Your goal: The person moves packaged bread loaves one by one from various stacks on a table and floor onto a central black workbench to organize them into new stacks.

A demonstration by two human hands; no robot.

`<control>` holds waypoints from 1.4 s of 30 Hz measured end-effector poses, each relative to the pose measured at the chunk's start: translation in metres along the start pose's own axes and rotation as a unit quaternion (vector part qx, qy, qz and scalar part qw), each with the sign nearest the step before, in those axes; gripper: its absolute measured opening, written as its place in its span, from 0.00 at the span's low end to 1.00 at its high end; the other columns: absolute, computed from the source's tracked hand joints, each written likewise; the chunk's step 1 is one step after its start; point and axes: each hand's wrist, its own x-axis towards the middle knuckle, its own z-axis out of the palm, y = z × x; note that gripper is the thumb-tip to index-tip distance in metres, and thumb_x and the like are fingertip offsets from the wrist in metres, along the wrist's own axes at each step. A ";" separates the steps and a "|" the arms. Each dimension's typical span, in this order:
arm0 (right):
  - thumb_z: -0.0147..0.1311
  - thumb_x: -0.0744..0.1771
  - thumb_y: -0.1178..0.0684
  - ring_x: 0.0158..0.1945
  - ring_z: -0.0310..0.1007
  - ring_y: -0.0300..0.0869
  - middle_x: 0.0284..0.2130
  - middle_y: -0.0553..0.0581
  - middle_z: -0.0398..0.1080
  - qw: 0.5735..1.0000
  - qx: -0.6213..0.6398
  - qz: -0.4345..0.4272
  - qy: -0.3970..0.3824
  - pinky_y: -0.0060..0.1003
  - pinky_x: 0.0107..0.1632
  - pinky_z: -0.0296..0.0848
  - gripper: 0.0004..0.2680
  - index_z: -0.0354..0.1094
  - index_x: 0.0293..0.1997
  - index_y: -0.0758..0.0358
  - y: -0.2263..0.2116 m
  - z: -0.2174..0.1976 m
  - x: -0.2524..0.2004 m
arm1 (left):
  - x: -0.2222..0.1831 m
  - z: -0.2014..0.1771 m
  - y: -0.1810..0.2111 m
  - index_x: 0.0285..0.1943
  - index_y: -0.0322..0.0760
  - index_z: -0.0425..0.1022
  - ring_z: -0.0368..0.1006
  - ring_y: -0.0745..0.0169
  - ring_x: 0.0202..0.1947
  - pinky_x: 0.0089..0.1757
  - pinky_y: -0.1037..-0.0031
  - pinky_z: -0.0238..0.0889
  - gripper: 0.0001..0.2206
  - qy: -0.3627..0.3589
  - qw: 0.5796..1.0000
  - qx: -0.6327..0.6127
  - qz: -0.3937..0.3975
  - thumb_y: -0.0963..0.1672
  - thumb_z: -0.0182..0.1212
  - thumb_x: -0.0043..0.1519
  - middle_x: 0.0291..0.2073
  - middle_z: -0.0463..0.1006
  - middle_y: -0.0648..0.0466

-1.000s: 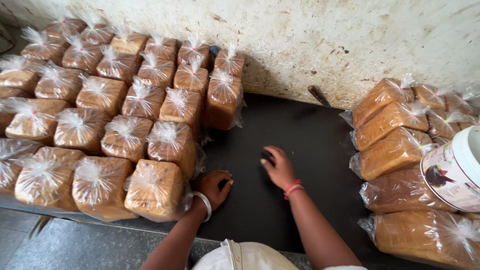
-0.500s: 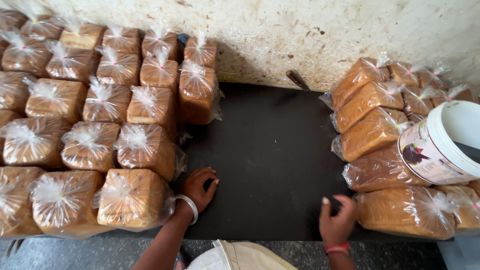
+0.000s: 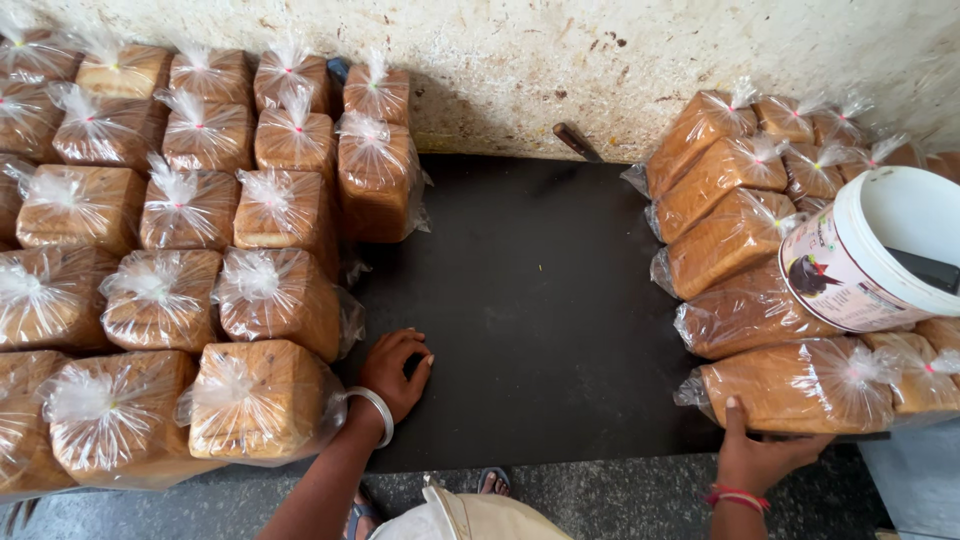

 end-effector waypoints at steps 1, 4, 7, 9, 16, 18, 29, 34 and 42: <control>0.69 0.66 0.63 0.77 0.56 0.53 0.74 0.69 0.46 1.000 -0.017 0.012 -0.012 0.52 0.73 0.63 0.42 0.25 0.80 0.63 0.001 -0.003 0.002 | 0.002 -0.001 0.000 0.42 0.36 0.80 0.65 0.47 0.65 0.61 0.58 0.57 0.07 0.001 1.000 0.000 0.001 0.45 0.62 0.60 0.56 0.76 0.48; 0.69 0.65 0.62 0.75 0.58 0.53 0.73 0.69 0.50 0.995 -0.071 0.056 -0.030 0.54 0.69 0.67 0.39 0.31 0.78 0.63 0.009 -0.015 0.005 | -0.002 0.001 -0.001 0.42 0.37 0.80 0.63 0.46 0.65 0.61 0.58 0.57 0.07 -0.014 1.000 0.009 -0.014 0.44 0.61 0.61 0.58 0.75 0.48; 0.69 0.65 0.62 0.74 0.58 0.53 0.71 0.69 0.50 0.996 -0.035 0.056 -0.056 0.53 0.71 0.70 0.37 0.34 0.75 0.66 0.013 -0.021 -0.002 | 0.000 0.000 0.000 0.43 0.37 0.80 0.64 0.47 0.65 0.62 0.58 0.57 0.08 -0.015 1.000 0.001 -0.019 0.45 0.61 0.61 0.57 0.75 0.49; 0.68 0.65 0.60 0.73 0.57 0.54 0.71 0.70 0.50 0.996 -0.024 0.004 -0.081 0.52 0.73 0.67 0.36 0.35 0.75 0.67 0.009 -0.019 -0.008 | 0.000 0.000 0.001 0.43 0.37 0.80 0.64 0.47 0.66 0.62 0.57 0.56 0.08 -0.016 1.000 0.005 -0.014 0.45 0.61 0.61 0.57 0.75 0.49; 0.68 0.59 0.40 0.63 0.67 0.50 0.59 0.62 0.69 0.944 -0.161 -0.032 -0.286 0.50 0.70 0.61 0.26 0.71 0.58 0.64 -0.075 0.049 -0.054 | -0.002 0.003 0.000 0.41 0.37 0.80 0.66 0.45 0.64 0.61 0.57 0.58 0.07 0.008 1.000 0.000 -0.003 0.44 0.62 0.61 0.56 0.76 0.48; 0.70 0.58 0.40 0.64 0.63 0.54 0.58 0.64 0.69 0.938 -0.141 -0.116 -0.296 0.53 0.69 0.58 0.25 0.72 0.55 0.65 -0.106 0.088 -0.069 | -0.002 0.004 -0.002 0.40 0.36 0.80 0.67 0.43 0.62 0.59 0.57 0.60 0.06 0.026 0.999 -0.007 0.016 0.44 0.62 0.60 0.55 0.77 0.47; 0.69 0.59 0.40 0.41 0.80 0.49 0.41 0.59 0.76 0.879 -0.019 -0.068 -0.471 0.43 0.42 0.77 0.23 0.68 0.51 0.63 -0.205 0.263 -0.116 | -0.014 0.002 -0.002 0.19 0.33 0.75 0.73 0.39 0.30 0.35 0.52 0.64 0.19 0.059 0.998 0.004 0.022 0.48 0.62 0.61 0.23 0.76 0.43; 0.71 0.59 0.42 0.40 0.81 0.49 0.37 0.58 0.79 0.827 -0.038 -0.089 -0.554 0.42 0.42 0.77 0.22 0.69 0.51 0.62 -0.234 0.320 -0.114 | -0.010 0.006 -0.010 0.22 0.34 0.76 0.73 0.39 0.31 0.35 0.53 0.65 0.17 0.044 0.999 -0.014 0.020 0.48 0.62 0.62 0.25 0.76 0.43; 0.63 0.63 0.36 0.41 0.79 0.54 0.37 0.60 0.80 0.811 -0.138 -0.112 -0.557 0.49 0.43 0.75 0.20 0.70 0.53 0.58 -0.281 0.341 -0.153 | -0.007 0.014 -0.017 0.21 0.35 0.76 0.74 0.40 0.30 0.35 0.53 0.65 0.16 0.059 0.997 -0.039 0.044 0.47 0.63 0.61 0.24 0.77 0.44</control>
